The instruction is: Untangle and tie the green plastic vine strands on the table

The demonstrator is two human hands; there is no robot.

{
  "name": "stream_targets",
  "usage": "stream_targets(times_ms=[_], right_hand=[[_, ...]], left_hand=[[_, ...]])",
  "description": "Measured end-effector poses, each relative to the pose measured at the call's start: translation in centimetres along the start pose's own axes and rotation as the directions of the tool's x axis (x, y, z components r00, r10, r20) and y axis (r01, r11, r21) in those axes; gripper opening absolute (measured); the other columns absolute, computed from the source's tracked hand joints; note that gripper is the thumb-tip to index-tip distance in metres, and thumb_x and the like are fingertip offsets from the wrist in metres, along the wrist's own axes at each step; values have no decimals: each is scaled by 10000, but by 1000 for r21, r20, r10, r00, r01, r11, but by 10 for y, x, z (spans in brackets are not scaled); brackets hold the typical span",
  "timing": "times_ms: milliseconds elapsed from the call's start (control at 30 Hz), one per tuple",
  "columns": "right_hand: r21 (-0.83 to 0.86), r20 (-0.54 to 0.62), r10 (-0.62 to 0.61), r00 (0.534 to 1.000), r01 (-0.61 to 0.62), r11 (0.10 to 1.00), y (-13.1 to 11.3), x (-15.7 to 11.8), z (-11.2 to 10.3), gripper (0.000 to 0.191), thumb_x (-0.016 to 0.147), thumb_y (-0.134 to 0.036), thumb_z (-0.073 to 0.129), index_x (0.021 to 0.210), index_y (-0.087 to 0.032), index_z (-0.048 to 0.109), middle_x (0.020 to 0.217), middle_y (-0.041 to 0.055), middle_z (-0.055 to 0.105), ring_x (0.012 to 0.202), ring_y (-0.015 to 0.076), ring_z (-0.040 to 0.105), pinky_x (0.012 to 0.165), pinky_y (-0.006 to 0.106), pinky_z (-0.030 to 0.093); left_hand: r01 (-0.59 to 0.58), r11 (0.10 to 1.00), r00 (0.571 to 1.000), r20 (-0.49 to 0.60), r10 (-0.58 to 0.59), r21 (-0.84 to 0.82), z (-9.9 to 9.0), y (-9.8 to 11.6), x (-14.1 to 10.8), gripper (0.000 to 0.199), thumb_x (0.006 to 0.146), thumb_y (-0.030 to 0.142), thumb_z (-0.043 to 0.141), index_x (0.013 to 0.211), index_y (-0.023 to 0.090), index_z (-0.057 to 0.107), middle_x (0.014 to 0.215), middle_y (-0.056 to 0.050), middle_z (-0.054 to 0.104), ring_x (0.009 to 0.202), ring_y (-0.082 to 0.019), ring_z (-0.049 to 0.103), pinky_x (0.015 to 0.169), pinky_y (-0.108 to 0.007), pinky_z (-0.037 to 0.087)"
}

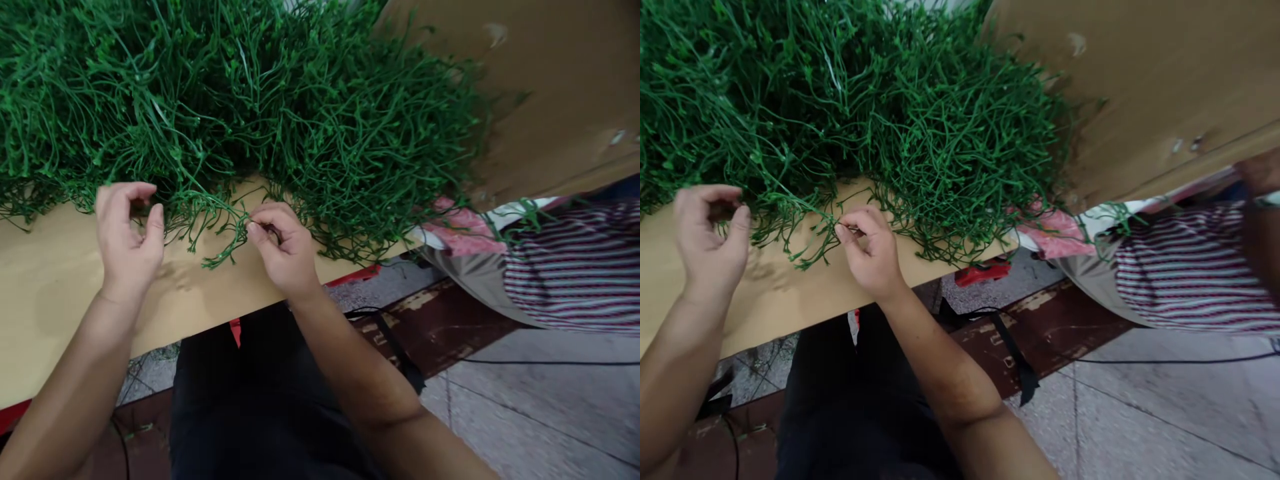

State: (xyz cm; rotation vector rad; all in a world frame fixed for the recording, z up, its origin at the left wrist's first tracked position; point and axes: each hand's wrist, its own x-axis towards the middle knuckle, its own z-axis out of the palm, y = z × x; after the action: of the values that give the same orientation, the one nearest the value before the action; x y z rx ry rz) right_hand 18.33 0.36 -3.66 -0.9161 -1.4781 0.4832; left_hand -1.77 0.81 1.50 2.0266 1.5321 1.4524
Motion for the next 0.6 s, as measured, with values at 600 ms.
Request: stream_targets(times_ms=[600], right_hand=[[192, 327, 179, 928, -251, 949, -11, -5, 10, 256, 874, -409, 465, 860, -159, 518, 719, 7, 521, 644, 87, 493, 586, 219, 429]], left_hand=[[-350, 858, 934, 216, 286, 375, 22, 23, -18, 393, 744, 411, 632, 1112, 274, 614, 1199, -110, 479, 1118, -315, 428, 946, -488, 314]])
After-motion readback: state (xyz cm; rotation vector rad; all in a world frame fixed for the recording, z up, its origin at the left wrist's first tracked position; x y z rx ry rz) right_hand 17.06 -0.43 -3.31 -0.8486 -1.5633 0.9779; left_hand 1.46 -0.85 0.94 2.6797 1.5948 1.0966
